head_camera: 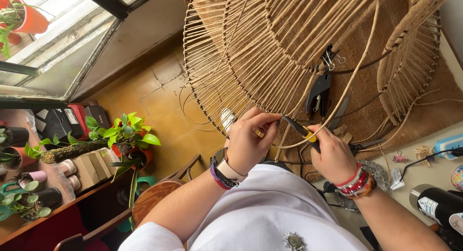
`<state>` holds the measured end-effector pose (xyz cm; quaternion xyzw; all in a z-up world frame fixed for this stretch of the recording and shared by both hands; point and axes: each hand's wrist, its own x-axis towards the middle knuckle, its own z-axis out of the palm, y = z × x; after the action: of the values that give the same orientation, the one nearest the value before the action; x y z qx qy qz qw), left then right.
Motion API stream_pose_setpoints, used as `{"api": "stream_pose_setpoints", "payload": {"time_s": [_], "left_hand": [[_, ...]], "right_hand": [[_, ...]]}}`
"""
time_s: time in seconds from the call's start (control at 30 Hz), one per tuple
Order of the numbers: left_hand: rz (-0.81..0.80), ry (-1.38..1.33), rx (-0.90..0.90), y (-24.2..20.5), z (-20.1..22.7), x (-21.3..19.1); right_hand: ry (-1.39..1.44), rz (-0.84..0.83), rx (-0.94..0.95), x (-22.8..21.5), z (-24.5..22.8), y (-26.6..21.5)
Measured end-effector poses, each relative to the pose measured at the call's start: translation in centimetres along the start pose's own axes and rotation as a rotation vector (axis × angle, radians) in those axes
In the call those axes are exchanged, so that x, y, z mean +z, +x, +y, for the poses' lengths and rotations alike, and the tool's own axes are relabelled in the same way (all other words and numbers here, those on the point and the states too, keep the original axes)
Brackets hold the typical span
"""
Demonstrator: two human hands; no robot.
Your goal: Assembling a wicker lampshade by gluing and trimming wicker strands
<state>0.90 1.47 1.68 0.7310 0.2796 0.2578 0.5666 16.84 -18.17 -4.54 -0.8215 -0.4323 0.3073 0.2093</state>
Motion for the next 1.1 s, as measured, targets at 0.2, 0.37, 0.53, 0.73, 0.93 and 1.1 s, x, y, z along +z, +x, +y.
{"api": "stream_pose_setpoints", "payload": {"time_s": [0.2,0.37,0.53,0.73,0.93,1.1], "left_hand": [[-0.031,-0.233,-0.228,-0.4,-0.9,0.6],[-0.095,-0.331,-0.327,-0.7,-0.9,0.4],[-0.101,-0.351,-0.338,-0.9,-0.9,0.4],[-0.129,-0.264,-0.288,-1.0,-0.1,0.2],[-0.118,-0.275,-0.267,-1.6,-1.1,0.6],[-0.125,-0.336,-0.263,-2.2,-2.2,1.6]], "right_hand": [[-0.012,0.07,-0.01,0.4,0.4,0.3],[0.177,-0.039,-0.017,-1.9,-3.2,0.3],[0.102,-0.05,-0.082,-1.8,-3.0,-0.2],[-0.058,-0.011,-0.067,0.3,0.3,-1.0],[0.071,-0.067,0.023,-1.1,-2.3,-1.2],[0.022,0.0,-0.007,-0.2,-0.7,-2.0]]}}
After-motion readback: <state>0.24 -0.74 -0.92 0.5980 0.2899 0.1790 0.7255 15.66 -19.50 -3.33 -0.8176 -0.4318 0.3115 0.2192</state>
